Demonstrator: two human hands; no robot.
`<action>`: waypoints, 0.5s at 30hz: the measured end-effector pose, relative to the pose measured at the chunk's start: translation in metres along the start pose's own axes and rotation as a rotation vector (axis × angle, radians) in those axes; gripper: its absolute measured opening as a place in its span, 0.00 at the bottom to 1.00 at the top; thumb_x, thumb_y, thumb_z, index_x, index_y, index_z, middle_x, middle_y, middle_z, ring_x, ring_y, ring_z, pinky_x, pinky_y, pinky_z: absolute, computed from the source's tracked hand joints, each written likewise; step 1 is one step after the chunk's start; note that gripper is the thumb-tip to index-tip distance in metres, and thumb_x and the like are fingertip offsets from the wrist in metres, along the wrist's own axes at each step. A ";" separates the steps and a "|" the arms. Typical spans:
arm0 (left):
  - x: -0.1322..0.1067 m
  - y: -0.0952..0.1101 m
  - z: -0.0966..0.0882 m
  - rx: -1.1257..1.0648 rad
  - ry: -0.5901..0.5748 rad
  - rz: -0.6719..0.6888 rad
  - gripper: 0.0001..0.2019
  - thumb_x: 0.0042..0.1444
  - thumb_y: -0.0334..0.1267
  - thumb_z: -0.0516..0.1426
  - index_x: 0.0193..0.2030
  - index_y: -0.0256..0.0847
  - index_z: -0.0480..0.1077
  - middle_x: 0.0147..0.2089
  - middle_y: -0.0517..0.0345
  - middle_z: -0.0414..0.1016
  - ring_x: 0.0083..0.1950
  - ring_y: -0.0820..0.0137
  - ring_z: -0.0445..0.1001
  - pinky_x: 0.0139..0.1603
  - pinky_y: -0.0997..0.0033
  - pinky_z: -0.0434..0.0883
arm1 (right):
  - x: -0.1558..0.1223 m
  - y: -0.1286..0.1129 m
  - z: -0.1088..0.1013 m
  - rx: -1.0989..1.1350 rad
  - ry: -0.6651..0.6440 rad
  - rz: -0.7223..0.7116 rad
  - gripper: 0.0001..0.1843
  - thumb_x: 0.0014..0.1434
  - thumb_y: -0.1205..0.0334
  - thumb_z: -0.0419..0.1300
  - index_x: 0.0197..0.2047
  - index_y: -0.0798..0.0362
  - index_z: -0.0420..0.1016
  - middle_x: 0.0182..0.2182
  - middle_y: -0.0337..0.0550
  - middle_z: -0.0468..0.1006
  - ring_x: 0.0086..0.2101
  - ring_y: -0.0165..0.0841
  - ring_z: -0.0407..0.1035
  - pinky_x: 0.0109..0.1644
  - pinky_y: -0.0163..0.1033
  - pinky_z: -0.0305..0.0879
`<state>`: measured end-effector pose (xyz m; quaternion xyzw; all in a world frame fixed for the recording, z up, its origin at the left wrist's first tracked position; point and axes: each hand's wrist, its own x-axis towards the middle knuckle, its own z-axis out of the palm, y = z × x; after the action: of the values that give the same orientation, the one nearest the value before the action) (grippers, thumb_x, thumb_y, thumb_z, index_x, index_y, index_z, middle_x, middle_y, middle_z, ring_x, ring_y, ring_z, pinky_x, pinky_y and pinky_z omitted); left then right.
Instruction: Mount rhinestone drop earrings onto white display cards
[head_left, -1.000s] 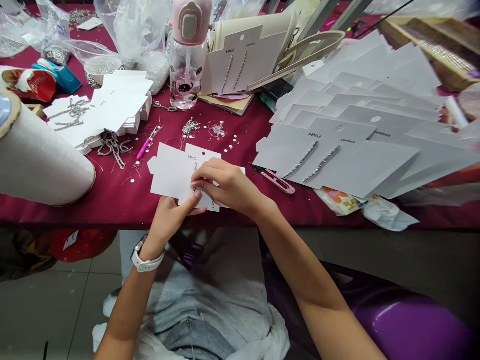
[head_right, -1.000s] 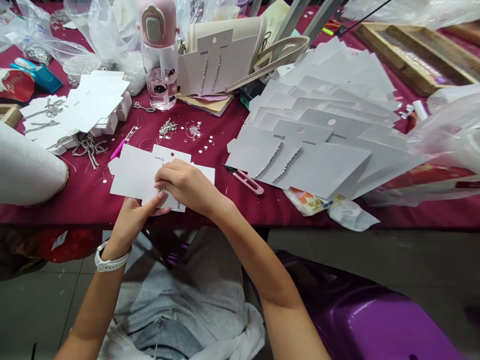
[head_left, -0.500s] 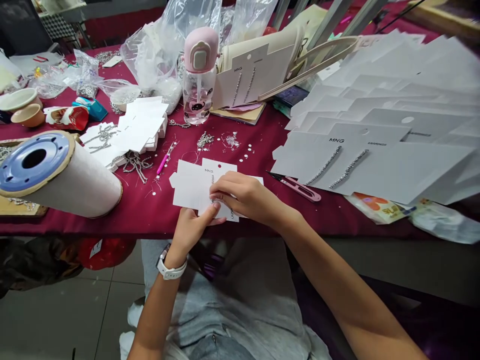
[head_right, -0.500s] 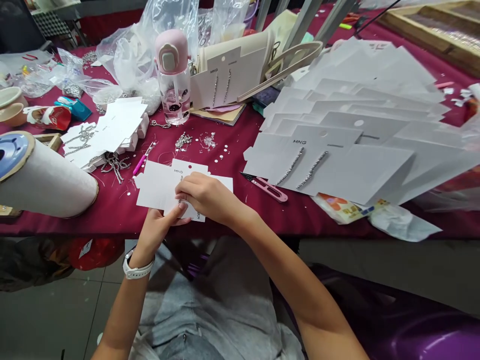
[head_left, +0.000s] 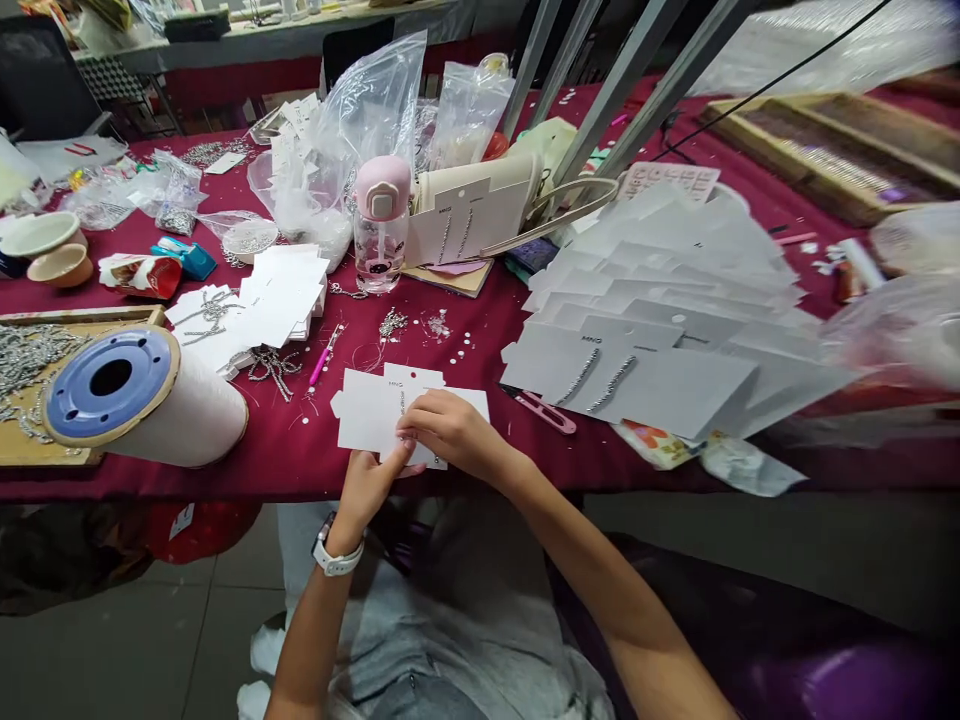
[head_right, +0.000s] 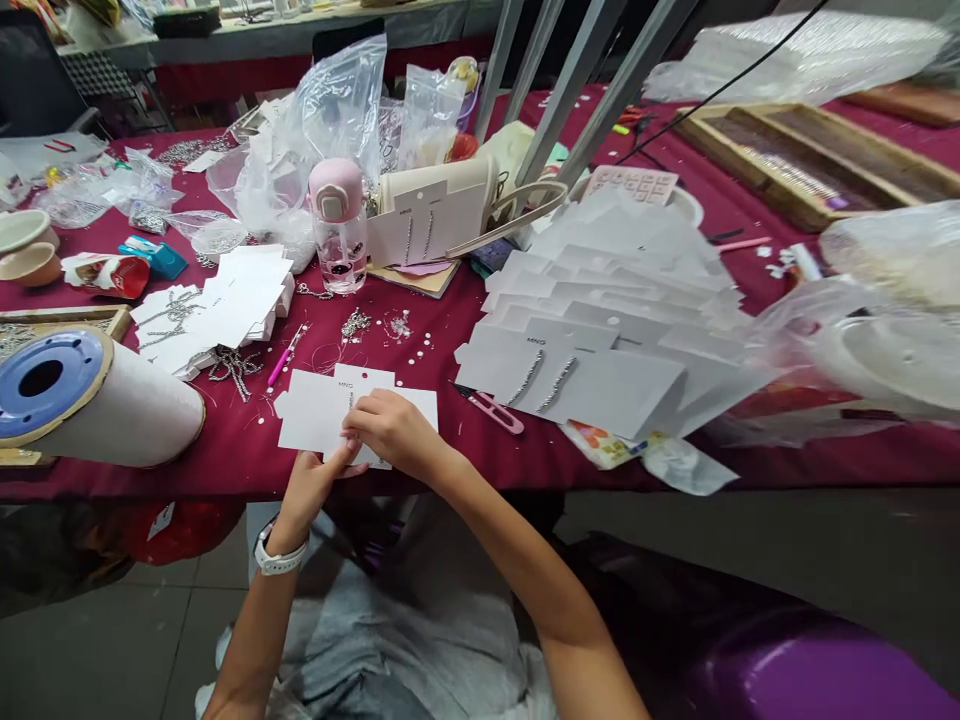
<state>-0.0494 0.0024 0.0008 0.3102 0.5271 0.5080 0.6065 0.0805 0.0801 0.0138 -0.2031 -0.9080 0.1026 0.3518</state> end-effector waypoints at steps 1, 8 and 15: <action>0.000 0.001 0.000 -0.004 -0.003 0.002 0.23 0.46 0.44 0.61 0.49 0.35 0.68 0.53 0.49 0.69 0.52 0.59 0.68 0.45 0.62 0.74 | 0.000 0.001 0.001 0.003 0.003 -0.001 0.07 0.57 0.66 0.54 0.29 0.56 0.71 0.25 0.41 0.72 0.28 0.28 0.61 0.34 0.34 0.60; 0.006 0.002 -0.004 -0.011 -0.058 -0.025 0.27 0.48 0.51 0.58 0.51 0.36 0.66 0.57 0.46 0.65 0.54 0.56 0.68 0.46 0.63 0.74 | 0.007 0.000 -0.002 0.012 -0.055 0.044 0.08 0.60 0.65 0.51 0.32 0.55 0.71 0.27 0.42 0.73 0.30 0.28 0.64 0.35 0.35 0.63; 0.010 0.029 -0.017 0.142 -0.346 -0.032 0.22 0.61 0.47 0.45 0.59 0.40 0.57 0.64 0.50 0.55 0.66 0.58 0.50 0.58 0.70 0.62 | 0.033 -0.008 -0.014 -0.179 0.033 -0.078 0.13 0.58 0.73 0.49 0.37 0.51 0.73 0.25 0.45 0.74 0.29 0.28 0.66 0.35 0.33 0.63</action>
<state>-0.0743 0.0173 0.0195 0.4268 0.4542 0.3989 0.6726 0.0657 0.0878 0.0462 -0.1999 -0.9147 0.0041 0.3512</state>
